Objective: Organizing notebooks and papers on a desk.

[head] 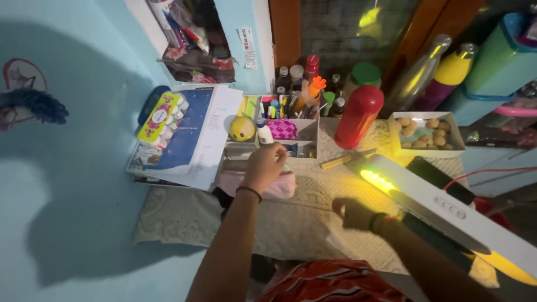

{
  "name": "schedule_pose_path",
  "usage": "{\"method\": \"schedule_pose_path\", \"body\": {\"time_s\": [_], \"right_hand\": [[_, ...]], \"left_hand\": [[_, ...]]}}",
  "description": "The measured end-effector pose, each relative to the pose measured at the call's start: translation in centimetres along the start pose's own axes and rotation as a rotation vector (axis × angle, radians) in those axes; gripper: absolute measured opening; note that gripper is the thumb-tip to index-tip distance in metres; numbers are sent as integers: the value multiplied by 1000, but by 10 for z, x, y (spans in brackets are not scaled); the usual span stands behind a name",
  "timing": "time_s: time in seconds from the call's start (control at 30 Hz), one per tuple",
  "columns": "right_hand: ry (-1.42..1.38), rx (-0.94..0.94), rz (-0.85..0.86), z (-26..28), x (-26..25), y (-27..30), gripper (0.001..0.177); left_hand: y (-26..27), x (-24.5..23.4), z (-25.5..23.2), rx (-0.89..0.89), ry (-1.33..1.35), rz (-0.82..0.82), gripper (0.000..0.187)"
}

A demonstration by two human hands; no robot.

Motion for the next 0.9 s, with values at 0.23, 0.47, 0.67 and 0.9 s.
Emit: {"method": "schedule_pose_path", "body": {"time_s": [0.23, 0.47, 0.67, 0.9], "right_hand": [[342, -252, -717, 183, -132, -33, 17], [-384, 62, -415, 134, -64, -118, 19], [-375, 214, -323, 133, -36, -159, 27], [-462, 151, -279, 121, -34, -228, 26]], "left_hand": [[-16, -9, 39, 16, 122, 266, 45], [16, -32, 47, 258, 26, 634, 78], [21, 8, 104, 242, -248, 478, 42], [22, 25, 110, 320, -252, 720, 35]]}}
Point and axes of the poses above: each hand's wrist, its own y-axis away from the middle knuckle, its own x-axis out of the palm, z = x × y, the point moved 4 cm from there along -y, towards the middle knuckle, and after that the axes turned 3 degrees about -y, right-handed, at the moved point
